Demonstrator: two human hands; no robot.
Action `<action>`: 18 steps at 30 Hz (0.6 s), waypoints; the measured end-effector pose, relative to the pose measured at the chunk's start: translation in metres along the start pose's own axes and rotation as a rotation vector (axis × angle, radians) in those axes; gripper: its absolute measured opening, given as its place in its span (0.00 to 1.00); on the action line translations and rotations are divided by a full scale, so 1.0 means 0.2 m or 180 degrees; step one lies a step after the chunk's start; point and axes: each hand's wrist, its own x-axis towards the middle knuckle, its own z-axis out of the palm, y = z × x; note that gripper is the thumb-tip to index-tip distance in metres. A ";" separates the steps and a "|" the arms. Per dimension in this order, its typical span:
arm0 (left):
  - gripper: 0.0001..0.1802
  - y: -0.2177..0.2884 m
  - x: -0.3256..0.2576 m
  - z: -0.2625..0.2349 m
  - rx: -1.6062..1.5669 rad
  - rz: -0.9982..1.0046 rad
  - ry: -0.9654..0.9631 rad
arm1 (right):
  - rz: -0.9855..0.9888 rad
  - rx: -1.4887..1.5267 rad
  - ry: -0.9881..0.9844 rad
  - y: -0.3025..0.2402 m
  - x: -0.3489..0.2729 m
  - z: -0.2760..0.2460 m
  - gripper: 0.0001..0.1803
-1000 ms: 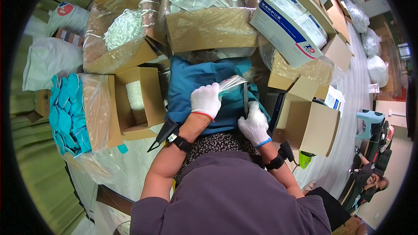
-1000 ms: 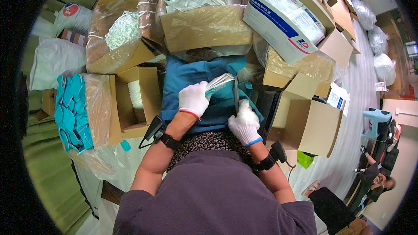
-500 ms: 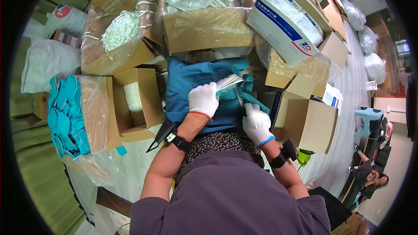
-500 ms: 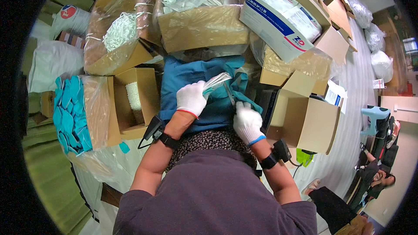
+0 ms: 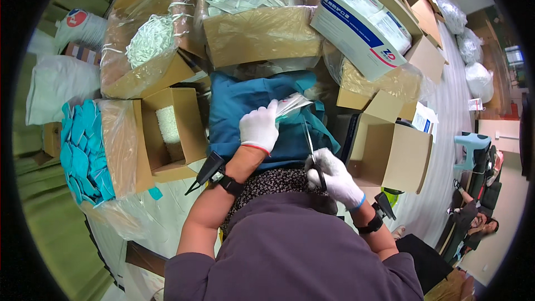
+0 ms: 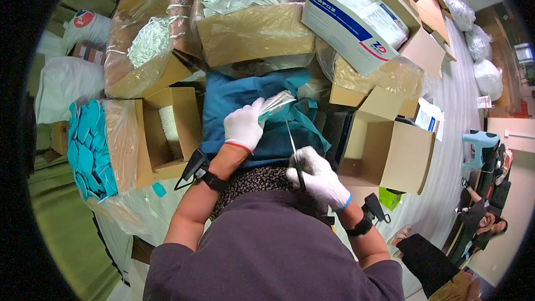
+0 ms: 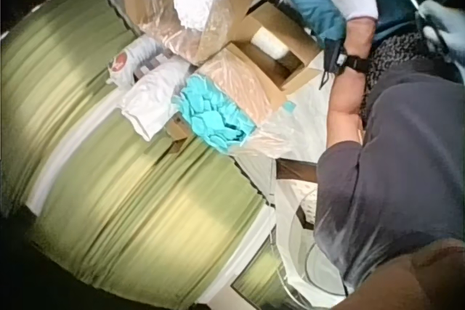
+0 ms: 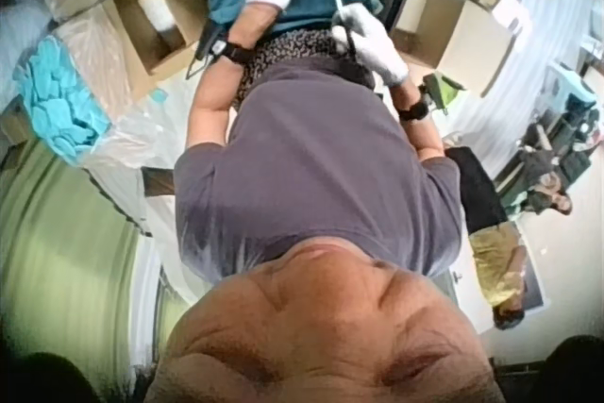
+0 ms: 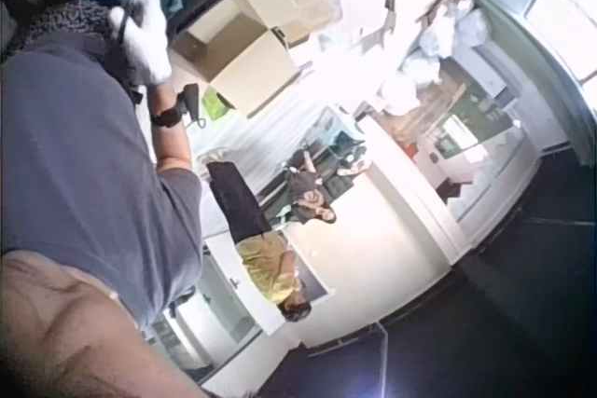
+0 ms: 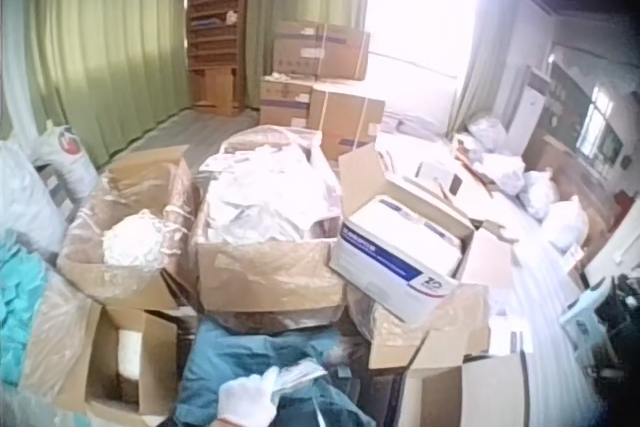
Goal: Sorting medical masks and packaging them into bags and boxes.
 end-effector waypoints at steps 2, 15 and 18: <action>0.15 0.05 -0.03 0.02 0.0304 0.0157 0.0147 | 0.0306 0.0314 -0.0246 -0.09 0.04 0.00 0.19; 0.11 0.14 -0.16 0.19 0.1194 0.0876 0.0438 | 0.0532 0.0845 0.0534 -0.02 0.12 0.05 0.20; 0.10 0.07 -0.12 0.16 0.0206 0.0665 0.0092 | 0.0336 0.0617 0.0459 0.04 0.12 0.05 0.17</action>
